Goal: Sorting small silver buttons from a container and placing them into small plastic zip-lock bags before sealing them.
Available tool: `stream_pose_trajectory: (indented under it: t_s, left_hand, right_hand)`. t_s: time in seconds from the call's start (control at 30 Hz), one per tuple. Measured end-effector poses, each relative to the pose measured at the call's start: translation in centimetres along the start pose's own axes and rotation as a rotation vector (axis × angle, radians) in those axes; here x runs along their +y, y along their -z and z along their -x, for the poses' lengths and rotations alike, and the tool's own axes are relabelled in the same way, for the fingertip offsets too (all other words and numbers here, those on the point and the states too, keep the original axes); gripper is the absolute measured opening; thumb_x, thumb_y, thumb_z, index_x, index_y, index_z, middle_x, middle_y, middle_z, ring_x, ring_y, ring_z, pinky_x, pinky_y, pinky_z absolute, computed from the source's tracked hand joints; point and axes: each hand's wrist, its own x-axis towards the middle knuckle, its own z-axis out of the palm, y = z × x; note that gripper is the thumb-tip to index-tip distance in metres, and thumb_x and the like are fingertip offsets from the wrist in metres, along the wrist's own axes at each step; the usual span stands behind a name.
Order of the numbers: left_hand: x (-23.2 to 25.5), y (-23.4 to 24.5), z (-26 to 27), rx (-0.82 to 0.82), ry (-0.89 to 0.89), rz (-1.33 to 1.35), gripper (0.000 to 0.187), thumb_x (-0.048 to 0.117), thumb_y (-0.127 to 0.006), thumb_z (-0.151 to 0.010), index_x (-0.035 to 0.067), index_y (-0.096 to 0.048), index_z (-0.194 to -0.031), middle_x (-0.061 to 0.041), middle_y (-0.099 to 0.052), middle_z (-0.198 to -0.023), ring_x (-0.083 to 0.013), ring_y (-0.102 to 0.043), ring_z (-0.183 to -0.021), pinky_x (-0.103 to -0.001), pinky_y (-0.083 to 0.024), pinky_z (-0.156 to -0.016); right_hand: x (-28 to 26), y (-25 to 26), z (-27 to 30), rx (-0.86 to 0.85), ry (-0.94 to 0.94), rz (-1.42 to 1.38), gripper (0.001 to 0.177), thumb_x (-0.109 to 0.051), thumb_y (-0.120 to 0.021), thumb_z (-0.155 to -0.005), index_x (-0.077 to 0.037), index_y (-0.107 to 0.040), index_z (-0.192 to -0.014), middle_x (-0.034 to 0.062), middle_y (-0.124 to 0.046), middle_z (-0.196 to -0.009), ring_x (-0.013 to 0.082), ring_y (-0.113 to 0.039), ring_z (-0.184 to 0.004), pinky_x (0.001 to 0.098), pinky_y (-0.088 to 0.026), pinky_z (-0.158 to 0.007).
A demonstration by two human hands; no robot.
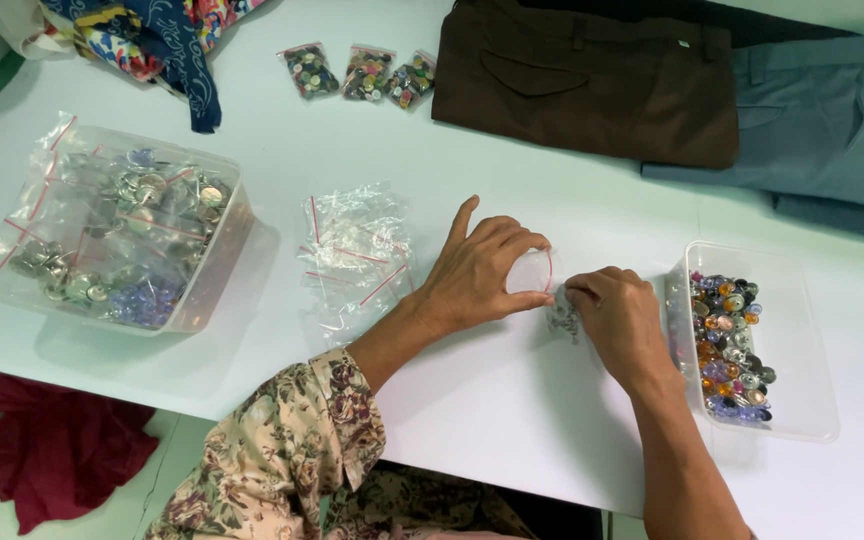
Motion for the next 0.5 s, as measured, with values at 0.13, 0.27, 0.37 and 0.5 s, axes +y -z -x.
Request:
stream_pose_trajectory:
  t_s: [0.13,0.27,0.37,0.5]
  left_hand:
    - [-0.1,-0.3,0.0,-0.023,0.008,-0.008,0.06,0.057,-0.077,-0.084,0.018,-0.062,-0.128,-0.005,-0.071,-0.114,-0.0261,-0.059,-0.127,-0.069,-0.011,-0.123]
    - [0.0,-0.4,0.1,-0.045,0.011,-0.004,0.06,0.058,-0.077,-0.084,0.017,-0.063,-0.126,-0.006,-0.072,-0.114,-0.0267,-0.06,-0.126,-0.069,-0.01,-0.123]
    - [-0.2,-0.6,0.1,-0.056,0.002,-0.011,0.06,0.057,-0.076,-0.085,0.016,-0.063,-0.127,-0.007,-0.072,-0.114,-0.0274,-0.06,-0.126,-0.069,-0.01,-0.122]
    - [-0.4,-0.8,0.2,-0.045,0.008,-0.003,0.063,0.059,-0.076,-0.083,0.015,-0.063,-0.127,-0.008,-0.072,-0.113,-0.0283,-0.061,-0.126,-0.07,-0.011,-0.122]
  right_hand:
    - [0.2,-0.4,-0.1,0.013,-0.004,-0.01,0.012,-0.004,-0.073,-0.094,-0.006,-0.081,-0.102,0.0156,-0.075,-0.09,0.0294,-0.073,-0.087,0.0345,-0.063,-0.07]
    - [-0.2,0.6,-0.2,0.024,-0.077,-0.083,0.013,-0.003,-0.072,-0.095,-0.006,-0.081,-0.105,0.0162,-0.076,-0.093,0.0281,-0.073,-0.088,0.0345,-0.062,-0.07]
    - [-0.1,0.9,-0.1,0.055,-0.092,-0.155,0.014,-0.004,-0.073,-0.094,-0.007,-0.081,-0.105,0.0146,-0.075,-0.093,0.0257,-0.072,-0.088,0.034,-0.06,-0.068]
    - [1.0,-0.7,-0.5,0.056,0.018,-0.02,0.012,-0.009,-0.076,-0.09,-0.011,-0.081,-0.101,0.0127,-0.074,-0.09,0.0289,-0.072,-0.085,0.0392,-0.062,-0.068]
